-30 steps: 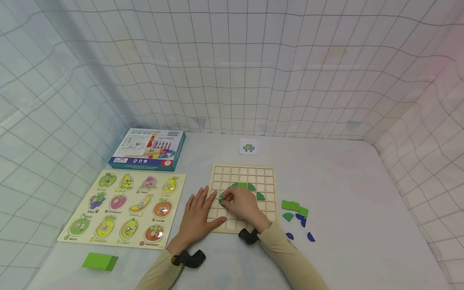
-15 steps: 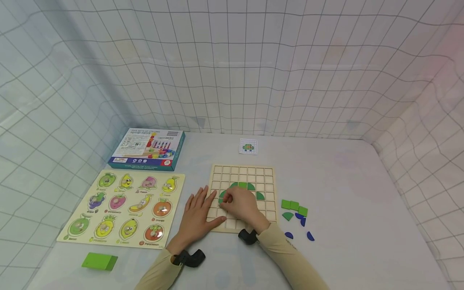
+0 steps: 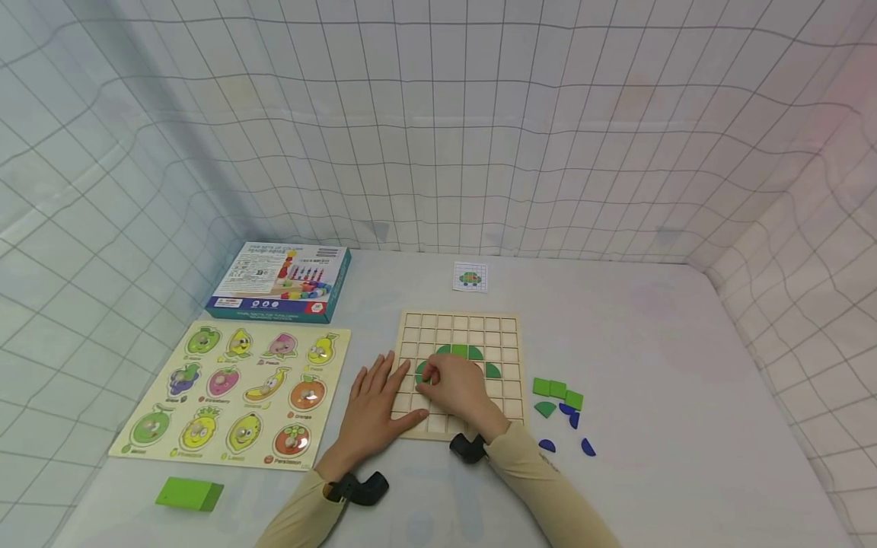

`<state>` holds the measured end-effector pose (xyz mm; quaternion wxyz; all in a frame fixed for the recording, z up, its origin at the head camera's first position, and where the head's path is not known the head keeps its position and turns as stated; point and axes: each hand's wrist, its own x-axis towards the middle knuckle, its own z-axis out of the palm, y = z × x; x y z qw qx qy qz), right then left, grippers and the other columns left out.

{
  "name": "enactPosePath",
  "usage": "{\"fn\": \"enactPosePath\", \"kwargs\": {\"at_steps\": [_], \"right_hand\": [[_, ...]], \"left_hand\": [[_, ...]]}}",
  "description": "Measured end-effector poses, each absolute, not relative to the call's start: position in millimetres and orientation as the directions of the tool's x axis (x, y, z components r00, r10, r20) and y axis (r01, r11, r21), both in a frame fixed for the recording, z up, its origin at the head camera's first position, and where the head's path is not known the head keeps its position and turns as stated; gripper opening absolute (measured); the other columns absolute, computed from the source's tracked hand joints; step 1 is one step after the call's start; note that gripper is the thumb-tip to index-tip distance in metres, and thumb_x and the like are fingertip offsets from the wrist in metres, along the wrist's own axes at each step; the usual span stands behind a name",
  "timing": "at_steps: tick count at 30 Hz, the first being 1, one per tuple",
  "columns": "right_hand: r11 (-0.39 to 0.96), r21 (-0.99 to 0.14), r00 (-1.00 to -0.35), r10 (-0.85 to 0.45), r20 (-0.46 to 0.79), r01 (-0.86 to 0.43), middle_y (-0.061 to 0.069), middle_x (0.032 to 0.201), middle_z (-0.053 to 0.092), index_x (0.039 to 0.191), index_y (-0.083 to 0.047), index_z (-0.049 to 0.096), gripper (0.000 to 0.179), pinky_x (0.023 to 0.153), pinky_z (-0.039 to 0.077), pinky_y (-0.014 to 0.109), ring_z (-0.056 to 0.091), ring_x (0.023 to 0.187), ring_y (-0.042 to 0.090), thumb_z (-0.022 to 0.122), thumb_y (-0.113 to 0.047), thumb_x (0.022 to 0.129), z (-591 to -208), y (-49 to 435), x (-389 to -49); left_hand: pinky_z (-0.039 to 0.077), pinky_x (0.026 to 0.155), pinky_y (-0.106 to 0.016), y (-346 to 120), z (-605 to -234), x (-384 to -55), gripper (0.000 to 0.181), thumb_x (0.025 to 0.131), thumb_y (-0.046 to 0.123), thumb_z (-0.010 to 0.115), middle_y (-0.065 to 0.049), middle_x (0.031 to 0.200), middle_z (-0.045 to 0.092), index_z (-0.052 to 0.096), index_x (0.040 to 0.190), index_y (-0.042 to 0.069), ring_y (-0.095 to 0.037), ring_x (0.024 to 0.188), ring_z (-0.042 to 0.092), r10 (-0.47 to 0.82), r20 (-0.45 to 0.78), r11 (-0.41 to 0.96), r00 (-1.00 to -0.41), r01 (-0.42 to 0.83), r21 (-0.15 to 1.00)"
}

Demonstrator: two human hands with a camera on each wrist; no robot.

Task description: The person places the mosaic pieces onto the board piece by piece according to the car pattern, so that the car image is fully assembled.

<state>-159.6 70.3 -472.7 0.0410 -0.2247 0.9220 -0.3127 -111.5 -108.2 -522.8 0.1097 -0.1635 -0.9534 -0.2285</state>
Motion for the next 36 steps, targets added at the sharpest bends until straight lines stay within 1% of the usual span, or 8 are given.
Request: {"fn": "enactPosePath", "kwargs": {"at_steps": [4, 7, 10, 16, 20, 26, 29, 36], "right_hand": [[0.710, -0.584, -0.890, -0.453, 0.052, -0.395, -0.013, 0.062, 0.049, 0.078, -0.021, 0.066, 0.011, 0.046, 0.036, 0.024, 0.044, 0.051, 0.005, 0.074, -0.025, 0.083, -471.7, 74.1, -159.6], [0.715, -0.573, -0.884, -0.466, 0.038, -0.401, -0.014, 0.062, 0.050, 0.085, -0.021, 0.070, 0.007, 0.045, 0.037, 0.024, 0.044, 0.051, 0.005, 0.073, -0.028, 0.084, -469.9, 78.4, -158.6], [0.715, -0.563, -0.875, -0.482, 0.032, -0.415, -0.014, 0.063, 0.051, 0.092, -0.018, 0.073, 0.012, 0.047, 0.037, 0.023, 0.044, 0.052, 0.004, 0.073, -0.027, 0.084, -467.1, 84.5, -155.1], [0.713, -0.549, -0.863, -0.504, 0.032, -0.436, -0.014, 0.067, 0.054, 0.091, -0.017, 0.072, 0.011, 0.051, 0.041, 0.023, 0.048, 0.057, 0.003, 0.071, -0.027, 0.085, -457.8, 101.9, -144.5], [0.715, -0.539, -0.863, -0.503, 0.048, -0.446, -0.014, 0.068, 0.054, 0.093, -0.016, 0.072, 0.013, 0.050, 0.041, 0.023, 0.048, 0.057, 0.003, 0.070, -0.027, 0.086, -451.9, 119.7, -142.4], [0.739, -0.560, -0.900, -0.434, 0.028, -0.374, -0.012, 0.066, 0.052, 0.089, -0.016, 0.072, 0.009, 0.046, 0.037, 0.025, 0.045, 0.055, 0.007, 0.071, -0.025, 0.086, -441.7, 152.3, -146.7], [0.766, -0.547, -0.921, -0.390, 0.021, -0.337, -0.011, 0.067, 0.053, 0.087, -0.017, 0.071, 0.007, 0.046, 0.038, 0.026, 0.046, 0.055, 0.008, 0.071, -0.024, 0.086, -439.2, 169.5, -148.5], [0.815, -0.517, -0.953, -0.304, 0.005, -0.263, -0.006, 0.075, 0.059, 0.089, -0.012, 0.071, 0.011, 0.051, 0.041, 0.029, 0.051, 0.062, 0.011, 0.072, -0.022, 0.085, -440.8, 204.6, -151.6]], "left_hand": [[0.009, 0.110, -0.052, -108.2, -521.2, -111.3, 0.085, 0.080, 0.059, 0.064, -0.019, 0.151, 0.027, 0.039, 0.145, 0.009, -0.033, 0.141, 0.017, 0.262, 0.278, 0.839, -0.924, 0.360, 0.409], [0.009, 0.110, -0.052, -108.1, -520.3, -111.0, 0.085, 0.080, 0.058, 0.064, -0.019, 0.151, 0.027, 0.039, 0.145, 0.009, -0.033, 0.141, 0.017, 0.262, 0.275, 0.841, -0.925, 0.359, 0.404], [0.010, 0.110, -0.052, -107.8, -519.8, -110.7, 0.085, 0.080, 0.058, 0.064, -0.019, 0.150, 0.028, 0.040, 0.145, 0.009, -0.033, 0.140, 0.018, 0.261, 0.275, 0.845, -0.925, 0.357, 0.398], [0.009, 0.110, -0.052, -107.1, -518.4, -110.2, 0.085, 0.081, 0.059, 0.064, -0.019, 0.151, 0.028, 0.039, 0.145, 0.009, -0.034, 0.140, 0.017, 0.255, 0.258, 0.851, -0.932, 0.343, 0.397], [0.009, 0.111, -0.052, -106.8, -518.1, -110.1, 0.084, 0.081, 0.059, 0.063, -0.018, 0.151, 0.028, 0.039, 0.145, 0.009, -0.034, 0.140, 0.017, 0.252, 0.250, 0.852, -0.935, 0.337, 0.401], [0.008, 0.111, -0.051, -106.8, -518.5, -109.1, 0.085, 0.081, 0.059, 0.063, -0.018, 0.151, 0.027, 0.039, 0.146, 0.009, -0.033, 0.140, 0.017, 0.252, 0.249, 0.847, -0.935, 0.337, 0.410], [0.009, 0.111, -0.051, -107.0, -519.3, -108.9, 0.086, 0.081, 0.059, 0.063, -0.018, 0.151, 0.027, 0.039, 0.145, 0.009, -0.034, 0.140, 0.017, 0.254, 0.259, 0.844, -0.932, 0.344, 0.412], [0.008, 0.111, -0.050, -106.7, -519.1, -109.8, 0.086, 0.081, 0.060, 0.063, -0.017, 0.152, 0.026, 0.038, 0.146, 0.010, -0.033, 0.141, 0.016, 0.251, 0.248, 0.846, -0.936, 0.337, 0.414]]}}
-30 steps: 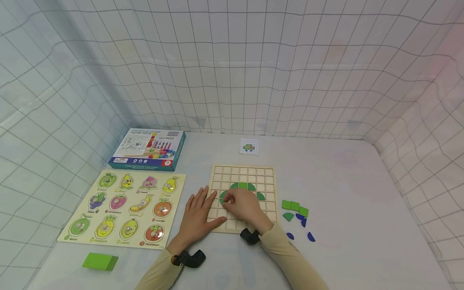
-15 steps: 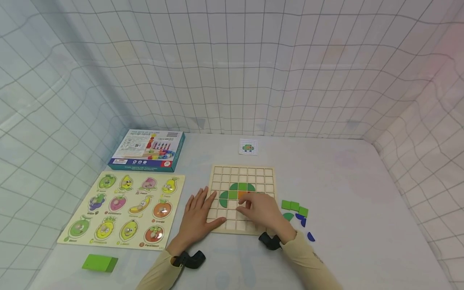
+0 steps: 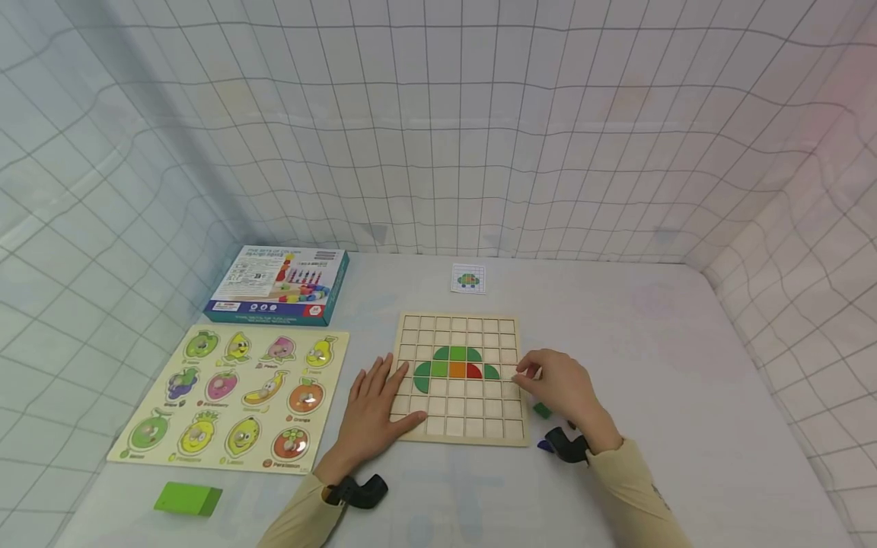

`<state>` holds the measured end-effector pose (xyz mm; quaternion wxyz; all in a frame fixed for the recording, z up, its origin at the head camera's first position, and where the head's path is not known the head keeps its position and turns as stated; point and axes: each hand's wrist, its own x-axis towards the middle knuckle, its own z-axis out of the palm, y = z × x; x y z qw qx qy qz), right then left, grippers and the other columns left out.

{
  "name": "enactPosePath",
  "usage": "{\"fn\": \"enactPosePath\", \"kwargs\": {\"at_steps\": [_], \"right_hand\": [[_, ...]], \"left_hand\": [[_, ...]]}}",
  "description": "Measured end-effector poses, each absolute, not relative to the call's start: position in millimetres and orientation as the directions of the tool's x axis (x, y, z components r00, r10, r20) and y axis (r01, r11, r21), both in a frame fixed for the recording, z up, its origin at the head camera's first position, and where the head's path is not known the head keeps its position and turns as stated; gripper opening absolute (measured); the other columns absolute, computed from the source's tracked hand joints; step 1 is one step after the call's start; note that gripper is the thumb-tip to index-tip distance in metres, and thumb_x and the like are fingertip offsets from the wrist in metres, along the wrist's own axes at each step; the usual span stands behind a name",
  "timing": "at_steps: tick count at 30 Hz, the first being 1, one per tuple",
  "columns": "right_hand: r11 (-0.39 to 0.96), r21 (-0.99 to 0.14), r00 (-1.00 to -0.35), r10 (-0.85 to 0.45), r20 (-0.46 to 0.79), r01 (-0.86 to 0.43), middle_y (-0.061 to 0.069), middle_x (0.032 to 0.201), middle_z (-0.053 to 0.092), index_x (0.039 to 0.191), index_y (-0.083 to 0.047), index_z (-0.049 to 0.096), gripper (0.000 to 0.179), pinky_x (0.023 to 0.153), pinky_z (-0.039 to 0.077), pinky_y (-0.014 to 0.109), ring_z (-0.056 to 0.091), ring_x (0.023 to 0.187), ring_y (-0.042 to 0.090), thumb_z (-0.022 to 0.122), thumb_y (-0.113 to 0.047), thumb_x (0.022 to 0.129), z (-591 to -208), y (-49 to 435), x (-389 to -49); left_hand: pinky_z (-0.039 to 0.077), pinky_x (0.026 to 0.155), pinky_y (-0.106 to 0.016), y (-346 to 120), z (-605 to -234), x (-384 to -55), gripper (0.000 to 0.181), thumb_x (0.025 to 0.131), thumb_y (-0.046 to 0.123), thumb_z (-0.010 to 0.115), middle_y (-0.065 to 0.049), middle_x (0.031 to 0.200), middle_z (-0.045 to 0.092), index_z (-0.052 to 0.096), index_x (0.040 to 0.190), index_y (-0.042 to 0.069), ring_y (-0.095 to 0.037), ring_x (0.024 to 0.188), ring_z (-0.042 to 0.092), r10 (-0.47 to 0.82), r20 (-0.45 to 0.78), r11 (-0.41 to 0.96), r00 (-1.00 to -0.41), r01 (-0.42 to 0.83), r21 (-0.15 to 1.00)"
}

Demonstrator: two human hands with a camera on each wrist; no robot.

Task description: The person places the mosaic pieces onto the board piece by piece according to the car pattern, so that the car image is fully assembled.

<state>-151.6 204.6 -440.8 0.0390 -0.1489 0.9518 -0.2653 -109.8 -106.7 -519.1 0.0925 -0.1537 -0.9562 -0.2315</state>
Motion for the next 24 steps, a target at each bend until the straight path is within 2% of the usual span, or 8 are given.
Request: {"fn": "enactPosePath", "kwargs": {"at_steps": [5, 9, 12, 17, 24], "right_hand": [[0.850, -0.484, -0.969, -0.246, -0.019, -0.207, 0.006, 0.094, 0.066, 0.099, -0.008, 0.071, 0.021, 0.064, 0.048, 0.039, 0.059, 0.084, 0.025, 0.071, -0.024, 0.085, -448.7, 222.7, -152.8], [0.844, -0.496, -0.969, -0.248, -0.021, -0.206, 0.015, 0.107, 0.065, 0.104, -0.004, 0.071, 0.027, 0.076, 0.048, 0.050, 0.059, 0.097, 0.035, 0.071, -0.023, 0.085, -453.6, 233.0, -153.7], [0.840, -0.501, -0.967, -0.255, -0.026, -0.208, 0.016, 0.104, 0.065, 0.102, -0.002, 0.071, 0.028, 0.077, 0.048, 0.051, 0.059, 0.097, 0.036, 0.074, -0.021, 0.083, -455.8, 237.1, -154.4], [0.846, -0.490, -0.963, -0.266, -0.042, -0.212, 0.010, 0.097, 0.065, 0.098, -0.003, 0.072, 0.026, 0.074, 0.049, 0.047, 0.059, 0.090, 0.030, 0.077, -0.021, 0.080, -458.7, 240.7, -155.4], [0.850, -0.480, -0.960, -0.275, -0.054, -0.216, 0.008, 0.095, 0.066, 0.095, -0.004, 0.073, 0.025, 0.075, 0.048, 0.047, 0.058, 0.090, 0.028, 0.078, -0.022, 0.078, -460.0, 245.8, -156.1]], "left_hand": [[0.008, 0.111, -0.050, -107.2, -520.2, -110.5, 0.085, 0.081, 0.060, 0.062, -0.017, 0.152, 0.027, 0.038, 0.146, 0.010, -0.032, 0.141, 0.015, 0.252, 0.243, 0.847, -0.937, 0.335, 0.412], [0.008, 0.111, -0.050, -106.9, -520.0, -110.9, 0.085, 0.082, 0.060, 0.062, -0.017, 0.151, 0.027, 0.038, 0.146, 0.010, -0.032, 0.141, 0.015, 0.254, 0.242, 0.848, -0.937, 0.336, 0.411], [0.008, 0.111, -0.050, -106.7, -519.6, -110.9, 0.084, 0.082, 0.059, 0.062, -0.018, 0.151, 0.027, 0.039, 0.146, 0.009, -0.032, 0.141, 0.015, 0.253, 0.240, 0.847, -0.937, 0.334, 0.412], [0.009, 0.111, -0.050, -106.7, -519.1, -110.6, 0.084, 0.082, 0.059, 0.062, -0.018, 0.151, 0.028, 0.039, 0.145, 0.009, -0.033, 0.141, 0.016, 0.253, 0.242, 0.846, -0.937, 0.336, 0.413], [0.009, 0.111, -0.051, -106.2, -518.3, -111.0, 0.084, 0.082, 0.059, 0.062, -0.018, 0.151, 0.027, 0.039, 0.145, 0.009, -0.033, 0.141, 0.016, 0.255, 0.246, 0.843, -0.935, 0.340, 0.416]]}}
